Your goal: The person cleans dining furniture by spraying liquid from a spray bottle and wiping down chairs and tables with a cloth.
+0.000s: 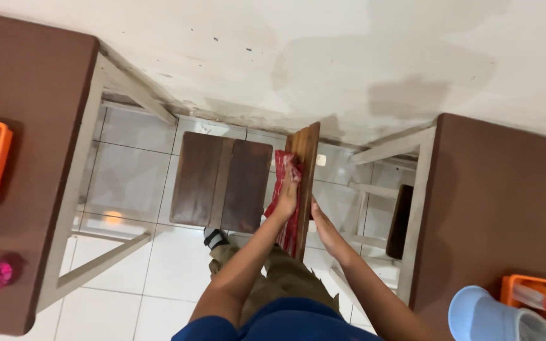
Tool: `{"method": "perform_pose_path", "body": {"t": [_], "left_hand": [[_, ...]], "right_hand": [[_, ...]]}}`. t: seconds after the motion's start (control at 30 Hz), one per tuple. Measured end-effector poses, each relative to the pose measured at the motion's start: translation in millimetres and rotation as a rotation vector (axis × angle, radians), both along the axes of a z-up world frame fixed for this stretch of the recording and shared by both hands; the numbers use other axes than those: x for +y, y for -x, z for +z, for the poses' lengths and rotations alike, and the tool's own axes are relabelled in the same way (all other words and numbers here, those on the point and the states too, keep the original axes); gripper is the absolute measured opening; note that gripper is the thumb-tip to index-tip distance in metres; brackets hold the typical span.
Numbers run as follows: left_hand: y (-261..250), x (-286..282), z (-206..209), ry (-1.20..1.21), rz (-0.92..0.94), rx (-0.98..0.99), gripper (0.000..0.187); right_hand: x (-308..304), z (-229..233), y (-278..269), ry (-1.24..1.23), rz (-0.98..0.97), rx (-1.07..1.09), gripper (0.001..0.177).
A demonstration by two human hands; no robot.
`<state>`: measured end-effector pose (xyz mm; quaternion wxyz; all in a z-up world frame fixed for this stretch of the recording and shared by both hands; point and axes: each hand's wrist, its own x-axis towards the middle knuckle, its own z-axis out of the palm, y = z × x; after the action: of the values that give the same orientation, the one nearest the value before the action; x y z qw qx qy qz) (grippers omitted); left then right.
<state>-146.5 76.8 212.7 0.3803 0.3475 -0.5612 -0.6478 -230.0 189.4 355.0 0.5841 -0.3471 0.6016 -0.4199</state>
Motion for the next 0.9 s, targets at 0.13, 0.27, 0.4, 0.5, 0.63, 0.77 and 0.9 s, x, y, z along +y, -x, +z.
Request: {"method": "perform_pose_path", "body": {"t": [0.13,0.27,0.4,0.5,0.63,0.77,0.9], "left_hand": [[-33.5,61.7,14.3,-0.106,0.027,-0.06,0.068],[-47.2,103.9,52.3,-0.098,-0.006,-0.053,0.064],[-23.3,57.9,148.5,0.28,-0.089,-0.089,0.063],[29.0,-25.3,148.7,0.375,-0.037,-0.054,0.068],[79.4,-93.3,23.2,0.343,-0.039,0.043,0.071],[39.0,-43.0,-18.7,0.054,-0.035,-0.047,0.081],[-30.7,54.9,29.0,-0.024,-0.053,-0.071,0.08]], "right_hand": [[2.2,4.4,-5.9,-0.006,-0.021,0.01,0.074],[-1.0,-0.7,0.5,0.004,-0.031,0.003,0.075],[26.3,-90.5,16.8,-0.077,-0.022,-0.061,0.078],[26.1,-82.9,15.3,-0.135,-0.051,-0.072,0.078],[7.5,-21.3,2.0,-0.075,-0.068,-0.029,0.078],[7.0,-1.6,-0.6,-0.016,-0.04,-0.021,0.075],[2.0,0.3,-1.3,0.024,-0.019,0.01,0.075]]}}
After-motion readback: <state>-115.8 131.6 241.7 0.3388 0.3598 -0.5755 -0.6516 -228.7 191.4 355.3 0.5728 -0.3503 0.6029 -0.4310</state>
